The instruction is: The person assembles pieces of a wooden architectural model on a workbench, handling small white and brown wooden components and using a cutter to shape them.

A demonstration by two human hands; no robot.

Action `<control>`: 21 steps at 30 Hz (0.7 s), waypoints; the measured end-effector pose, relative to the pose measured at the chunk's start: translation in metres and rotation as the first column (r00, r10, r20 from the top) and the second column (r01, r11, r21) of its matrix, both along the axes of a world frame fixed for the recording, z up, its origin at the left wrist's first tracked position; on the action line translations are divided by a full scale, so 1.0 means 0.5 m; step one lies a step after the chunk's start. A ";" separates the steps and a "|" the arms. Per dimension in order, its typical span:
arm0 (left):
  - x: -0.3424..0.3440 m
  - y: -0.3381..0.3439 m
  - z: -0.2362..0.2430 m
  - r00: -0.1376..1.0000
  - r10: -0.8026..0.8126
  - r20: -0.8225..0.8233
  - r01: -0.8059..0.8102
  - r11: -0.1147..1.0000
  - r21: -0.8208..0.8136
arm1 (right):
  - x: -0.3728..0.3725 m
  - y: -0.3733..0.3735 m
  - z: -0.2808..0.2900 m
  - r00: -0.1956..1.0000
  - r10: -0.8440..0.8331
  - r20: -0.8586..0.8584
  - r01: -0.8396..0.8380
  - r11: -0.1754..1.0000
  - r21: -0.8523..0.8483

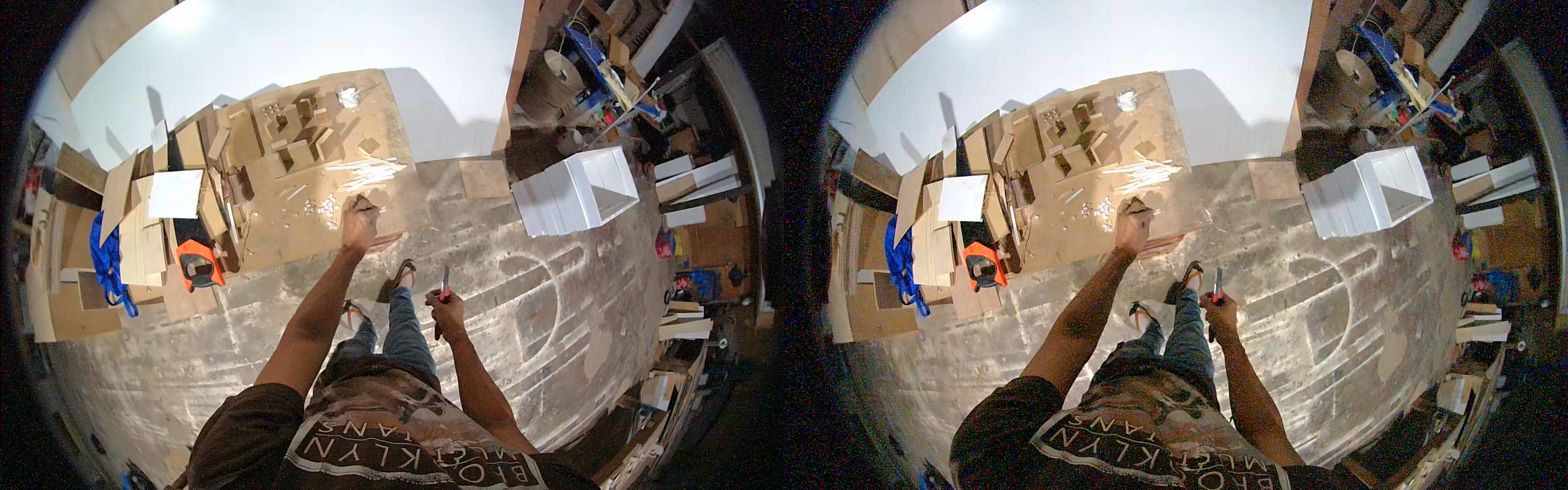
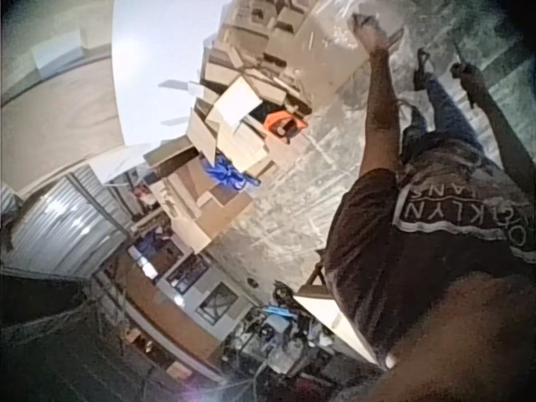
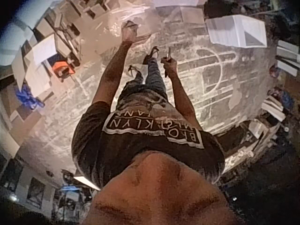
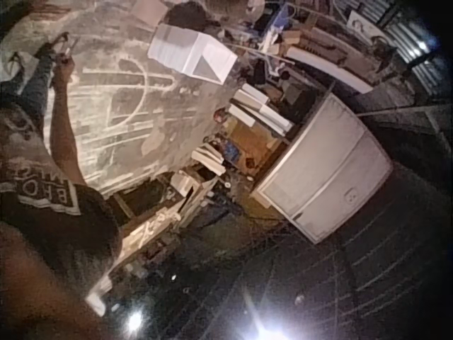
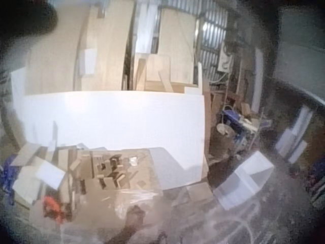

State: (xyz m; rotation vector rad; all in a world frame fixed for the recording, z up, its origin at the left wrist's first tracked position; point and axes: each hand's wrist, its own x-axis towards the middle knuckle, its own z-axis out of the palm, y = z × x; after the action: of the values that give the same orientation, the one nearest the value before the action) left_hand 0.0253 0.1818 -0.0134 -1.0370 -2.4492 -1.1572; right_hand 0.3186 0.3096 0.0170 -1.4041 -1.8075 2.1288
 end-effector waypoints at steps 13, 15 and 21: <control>0.003 0.005 -0.025 1.000 0.010 0.009 -0.011 0.999 0.034 | -0.048 0.026 0.003 0.995 0.104 -0.013 -0.104 0.995 0.001; 0.006 0.004 -0.030 0.999 0.039 0.020 -0.038 0.999 -0.035 | -0.051 0.028 0.004 0.995 0.101 -0.024 -0.102 0.995 -0.020; 0.005 0.001 -0.029 0.999 0.053 0.011 -0.052 0.997 -0.052 | -0.048 0.028 -0.013 0.990 0.137 -0.012 -0.138 0.990 -0.009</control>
State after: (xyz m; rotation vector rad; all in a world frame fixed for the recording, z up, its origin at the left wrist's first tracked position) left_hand 0.0280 0.1825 -0.0278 -0.9762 -2.5129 -1.0930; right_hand 0.2949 0.3235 0.0105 -1.3014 -1.9463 2.2063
